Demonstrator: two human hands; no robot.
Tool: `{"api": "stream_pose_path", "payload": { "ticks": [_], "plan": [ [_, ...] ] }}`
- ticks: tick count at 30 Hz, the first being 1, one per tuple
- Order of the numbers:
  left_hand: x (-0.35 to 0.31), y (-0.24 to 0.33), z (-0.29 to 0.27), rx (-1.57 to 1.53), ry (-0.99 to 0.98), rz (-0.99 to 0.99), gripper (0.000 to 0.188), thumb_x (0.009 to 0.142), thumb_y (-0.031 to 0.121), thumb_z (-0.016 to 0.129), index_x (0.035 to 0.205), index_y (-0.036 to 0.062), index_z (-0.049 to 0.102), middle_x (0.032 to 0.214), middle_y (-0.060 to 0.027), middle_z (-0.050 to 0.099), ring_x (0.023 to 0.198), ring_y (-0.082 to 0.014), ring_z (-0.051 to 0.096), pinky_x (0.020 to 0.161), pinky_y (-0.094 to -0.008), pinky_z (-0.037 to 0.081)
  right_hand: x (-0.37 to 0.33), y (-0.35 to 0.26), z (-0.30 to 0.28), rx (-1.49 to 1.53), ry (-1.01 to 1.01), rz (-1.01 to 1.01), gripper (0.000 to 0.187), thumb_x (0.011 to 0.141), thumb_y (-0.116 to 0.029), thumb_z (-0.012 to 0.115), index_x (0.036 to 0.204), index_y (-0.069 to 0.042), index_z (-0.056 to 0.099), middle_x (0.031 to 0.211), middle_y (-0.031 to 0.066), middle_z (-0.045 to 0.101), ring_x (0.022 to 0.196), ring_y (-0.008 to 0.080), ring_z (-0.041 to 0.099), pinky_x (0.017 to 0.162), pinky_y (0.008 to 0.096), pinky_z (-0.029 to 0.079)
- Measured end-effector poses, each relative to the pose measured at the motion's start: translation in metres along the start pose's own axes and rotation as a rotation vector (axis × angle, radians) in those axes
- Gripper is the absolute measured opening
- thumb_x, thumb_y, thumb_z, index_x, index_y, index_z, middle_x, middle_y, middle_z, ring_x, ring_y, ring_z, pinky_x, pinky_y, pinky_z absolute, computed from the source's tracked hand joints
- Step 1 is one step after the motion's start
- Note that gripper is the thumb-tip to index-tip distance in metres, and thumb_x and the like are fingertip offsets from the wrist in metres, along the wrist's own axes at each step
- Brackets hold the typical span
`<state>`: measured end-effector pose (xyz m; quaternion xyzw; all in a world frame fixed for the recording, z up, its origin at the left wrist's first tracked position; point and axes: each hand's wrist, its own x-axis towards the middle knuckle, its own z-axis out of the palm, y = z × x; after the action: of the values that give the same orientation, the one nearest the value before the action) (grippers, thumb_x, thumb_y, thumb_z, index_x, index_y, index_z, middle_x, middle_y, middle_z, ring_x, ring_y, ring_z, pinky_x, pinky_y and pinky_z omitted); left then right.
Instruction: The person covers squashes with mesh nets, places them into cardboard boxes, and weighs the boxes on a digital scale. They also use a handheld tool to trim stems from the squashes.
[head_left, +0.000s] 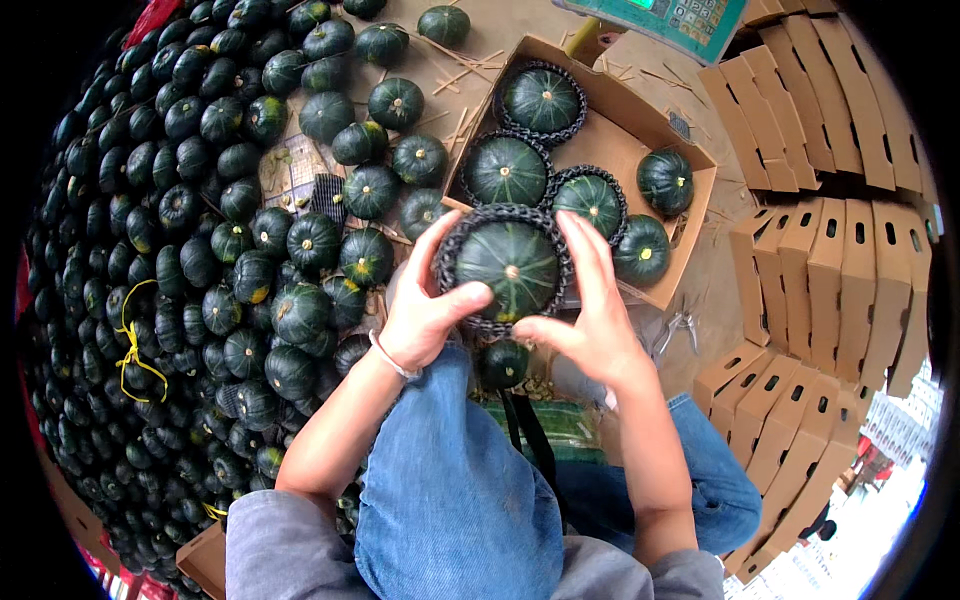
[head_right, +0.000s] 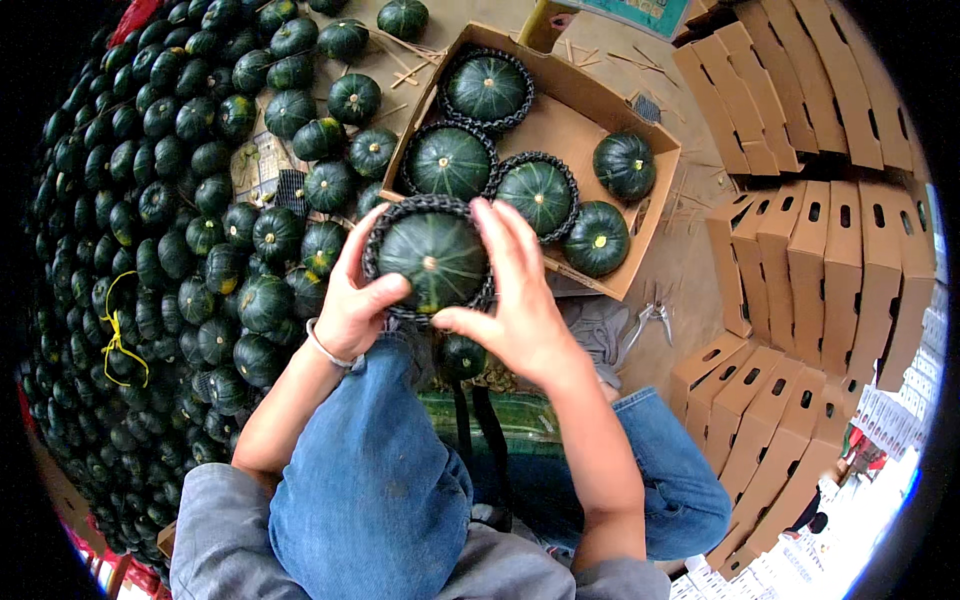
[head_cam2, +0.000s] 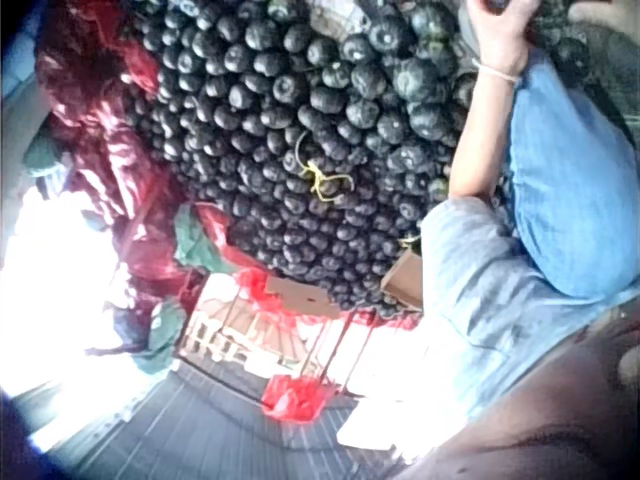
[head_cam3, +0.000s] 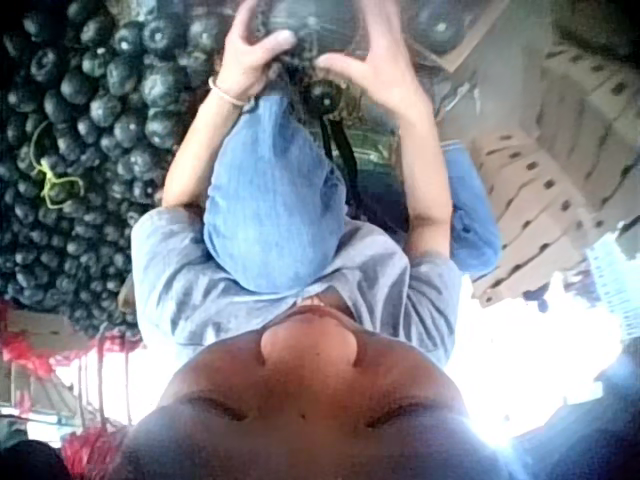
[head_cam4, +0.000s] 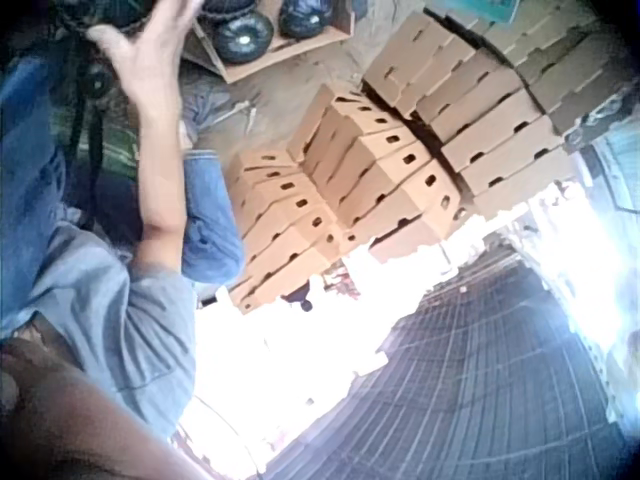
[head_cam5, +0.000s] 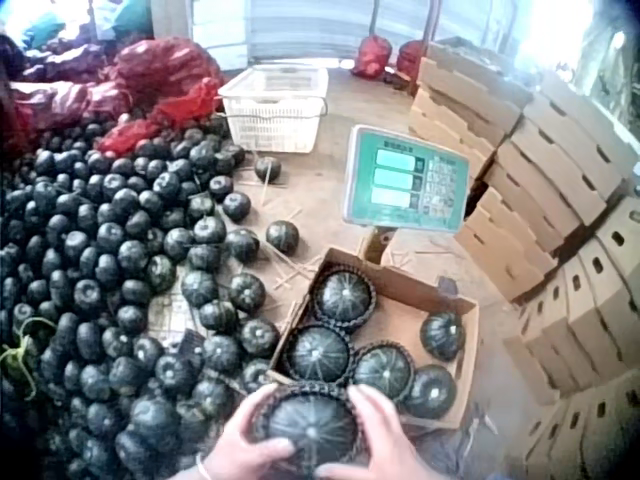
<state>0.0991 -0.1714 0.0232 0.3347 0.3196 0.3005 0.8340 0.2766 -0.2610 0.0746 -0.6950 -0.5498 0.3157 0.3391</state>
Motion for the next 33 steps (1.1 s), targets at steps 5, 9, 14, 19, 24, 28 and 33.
{"api": "stream_pose_path", "payload": {
  "ticks": [5,9,14,19,24,28,33],
  "plan": [
    [0.001,0.012,0.014,0.178,-0.127,0.031,0.104,0.064,0.012,0.085,0.146,0.0067,0.02,0.131,-0.013,0.047,0.12,-0.0217,0.048,0.103,-0.0358,0.039,0.007,-0.011,0.008,0.099,0.056,0.061,0.115,0.051,-0.027,0.089,0.145,-0.008,0.025,0.147,0.0185,0.023,0.136,0.0337,0.027,0.111,0.0431,0.025],
    [0.006,0.029,0.008,0.232,-0.283,0.01,0.087,0.07,0.016,0.079,0.142,0.0027,0.031,0.137,-0.0121,0.042,0.127,-0.0218,0.042,0.108,-0.034,0.03,-0.001,0.034,0.008,1.123,-0.061,0.374,0.102,0.063,-0.031,0.085,0.14,0.001,0.027,0.134,0.0161,0.045,0.121,0.0259,0.047,0.105,0.0372,0.036],
    [0.013,0.0,0.009,0.584,0.038,0.135,0.055,0.086,0.024,0.064,0.132,0.0041,0.042,0.124,-0.0116,0.048,0.116,-0.0233,0.046,0.102,-0.0344,0.034,0.0,0.014,0.056,1.138,0.311,0.404,0.052,0.081,-0.02,0.074,0.12,0.0,0.045,0.115,0.0089,0.057,0.105,0.0151,0.055,0.092,0.031,0.046],
    [-0.006,0.013,0.01,-0.174,0.038,-0.078,0.051,0.096,0.046,0.044,0.133,0.0111,0.042,0.113,-0.0079,0.055,0.101,-0.0169,0.057,0.086,-0.0327,0.049,-0.004,0.009,0.045,1.193,0.04,0.354,0.075,0.075,-0.027,0.08,0.132,-0.002,0.038,0.124,0.0078,0.053,0.111,0.0176,0.054,0.095,0.0329,0.044],
    [0.0,0.003,0.004,0.155,0.048,0.009,0.059,0.095,0.046,0.046,0.141,0.012,0.032,0.112,-0.0048,0.051,0.105,-0.0128,0.047,0.096,-0.0276,0.035,-0.007,0.001,0.035,1.219,-0.137,0.443,0.103,0.06,-0.038,0.088,0.139,-0.002,0.032,0.13,0.009,0.05,0.118,0.0208,0.05,0.101,0.0357,0.041],
    [-0.007,0.029,-0.002,0.256,0.114,0.269,0.073,0.079,0.023,0.072,0.138,0.0063,0.033,0.102,-0.0041,0.046,0.092,-0.0099,0.044,0.079,-0.0259,0.04,-0.006,-0.008,0.027,0.239,0.113,-0.046,0.084,0.06,-0.013,0.086,0.131,-0.004,0.041,0.122,0.0084,0.051,0.113,0.0197,0.051,0.097,0.034,0.042],
    [0.005,0.022,-0.005,0.971,-0.188,0.548,0.096,0.057,0.026,0.086,0.136,0.0044,0.036,0.126,-0.0134,0.049,0.122,-0.0277,0.046,0.101,-0.0367,0.04,0.001,-0.007,0.031,0.484,0.31,0.129,0.075,0.063,0.007,0.073,0.13,-0.003,0.042,0.125,0.0089,0.048,0.115,0.0198,0.049,0.099,0.0329,0.041]
  ]
}}
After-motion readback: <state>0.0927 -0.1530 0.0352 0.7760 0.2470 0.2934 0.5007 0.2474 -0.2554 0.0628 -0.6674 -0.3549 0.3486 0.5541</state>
